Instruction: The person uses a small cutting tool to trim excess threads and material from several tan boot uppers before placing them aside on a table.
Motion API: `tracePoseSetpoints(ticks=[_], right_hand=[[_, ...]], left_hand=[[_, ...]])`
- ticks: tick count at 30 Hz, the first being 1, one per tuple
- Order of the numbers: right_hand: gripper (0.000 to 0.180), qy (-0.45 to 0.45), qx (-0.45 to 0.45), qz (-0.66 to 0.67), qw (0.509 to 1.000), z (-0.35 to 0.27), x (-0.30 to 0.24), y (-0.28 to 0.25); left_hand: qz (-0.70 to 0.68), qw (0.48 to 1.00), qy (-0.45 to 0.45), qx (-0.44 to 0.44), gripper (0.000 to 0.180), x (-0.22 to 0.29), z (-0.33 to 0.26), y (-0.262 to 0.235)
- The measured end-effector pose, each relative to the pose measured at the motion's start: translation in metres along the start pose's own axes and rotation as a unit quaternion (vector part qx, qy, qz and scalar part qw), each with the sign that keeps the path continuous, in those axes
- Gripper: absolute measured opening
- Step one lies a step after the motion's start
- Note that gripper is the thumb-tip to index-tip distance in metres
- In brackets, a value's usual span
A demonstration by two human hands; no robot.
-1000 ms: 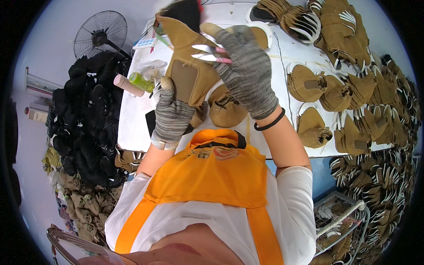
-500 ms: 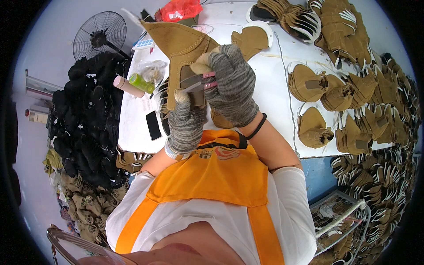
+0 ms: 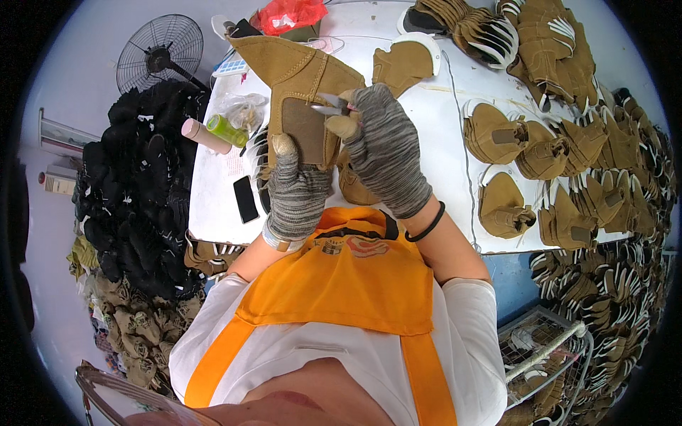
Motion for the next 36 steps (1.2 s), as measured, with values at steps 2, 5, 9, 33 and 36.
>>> tracePoseSetpoints(ticks=[2,5,9,33,36], right_hand=[[0.026,-0.001,0.025,-0.058,0.998,-0.008,0.002,0.005],[0.014,-0.047,0.018,-0.107,0.993,-0.005,-0.004,0.007],[0.016,-0.030,0.011,-0.110,0.993,-0.004,-0.006,0.006],[0.018,0.047,0.074,0.103,0.991,-0.020,0.053,-0.001],[0.029,0.145,0.131,0.165,0.967,-0.017,0.060,-0.015]], left_hand=[[-0.005,1.000,0.023,0.000,0.075,0.002,0.000,0.004],[0.050,0.998,0.038,0.013,0.079,0.006,-0.001,0.006],[0.142,0.986,0.061,0.059,0.077,0.008,-0.007,0.002],[0.201,0.971,0.085,0.098,0.071,0.009,0.004,-0.001],[0.198,0.974,0.065,0.089,0.071,0.003,0.008,-0.005]])
Point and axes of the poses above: each hand's wrist, its own z-axis towards the middle knuckle, its own y-axis out of the palm, x = y × z, the point moved 8 cm from there along z, towards the middle knuckle, and after that the axes turned 1 degree about -z, right-handed, at the moved point
